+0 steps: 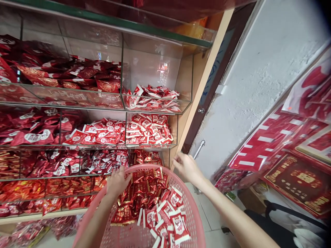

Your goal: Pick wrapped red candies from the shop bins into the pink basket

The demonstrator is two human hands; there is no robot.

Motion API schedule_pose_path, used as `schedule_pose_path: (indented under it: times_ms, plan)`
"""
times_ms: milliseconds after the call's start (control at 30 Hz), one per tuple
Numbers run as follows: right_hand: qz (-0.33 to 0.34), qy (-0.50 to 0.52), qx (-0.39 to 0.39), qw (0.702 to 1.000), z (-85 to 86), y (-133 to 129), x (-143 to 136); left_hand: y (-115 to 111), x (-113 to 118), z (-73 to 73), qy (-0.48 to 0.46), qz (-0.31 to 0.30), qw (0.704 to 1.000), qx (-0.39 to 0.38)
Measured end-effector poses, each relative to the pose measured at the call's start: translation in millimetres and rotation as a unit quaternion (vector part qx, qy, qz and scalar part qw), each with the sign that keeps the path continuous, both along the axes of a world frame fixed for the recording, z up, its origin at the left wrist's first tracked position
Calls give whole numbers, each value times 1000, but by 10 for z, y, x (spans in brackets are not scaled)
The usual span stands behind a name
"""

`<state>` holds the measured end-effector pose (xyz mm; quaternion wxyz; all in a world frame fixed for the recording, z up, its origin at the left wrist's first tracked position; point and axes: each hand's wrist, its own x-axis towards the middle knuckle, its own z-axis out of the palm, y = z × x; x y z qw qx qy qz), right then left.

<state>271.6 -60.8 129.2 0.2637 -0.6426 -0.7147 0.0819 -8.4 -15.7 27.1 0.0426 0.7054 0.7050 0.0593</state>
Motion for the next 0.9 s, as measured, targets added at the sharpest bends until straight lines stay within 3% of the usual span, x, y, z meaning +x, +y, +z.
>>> schedule_pose_path:
  times_ms: [133, 233, 433, 600, 700, 767, 833, 900]
  plan:
    - [-17, -20, 93, 995, 442, 353, -233, -4, -6, -5, -2, 0, 1000, 4]
    - [-69, -65, 93, 991, 623, 607, -407, -6, -8, -9, -1, -3, 1000, 10]
    - [-147, -152, 22, 977, 628, 941, -556, -7, -10, -11, -6, -4, 1000, 7]
    - [-155, -146, 43, 976, 588, 925, -496, -2, -11, -16, -8, -5, 1000, -2]
    - [-116, -68, 104, 985, 595, 741, -473, 6, -16, -33, -7, -2, 1000, 5]
    - [-49, 55, 145, 987, 582, 577, -463, 10, -19, -43, -9, -2, 1000, 10]
    - [36, 223, 127, 966, 537, 411, -445, 11, -20, -45, -9, -2, 1000, 10]
    - [110, 372, 38, 921, 457, 263, -409, 9, -17, -38, -6, -3, 1000, 5]
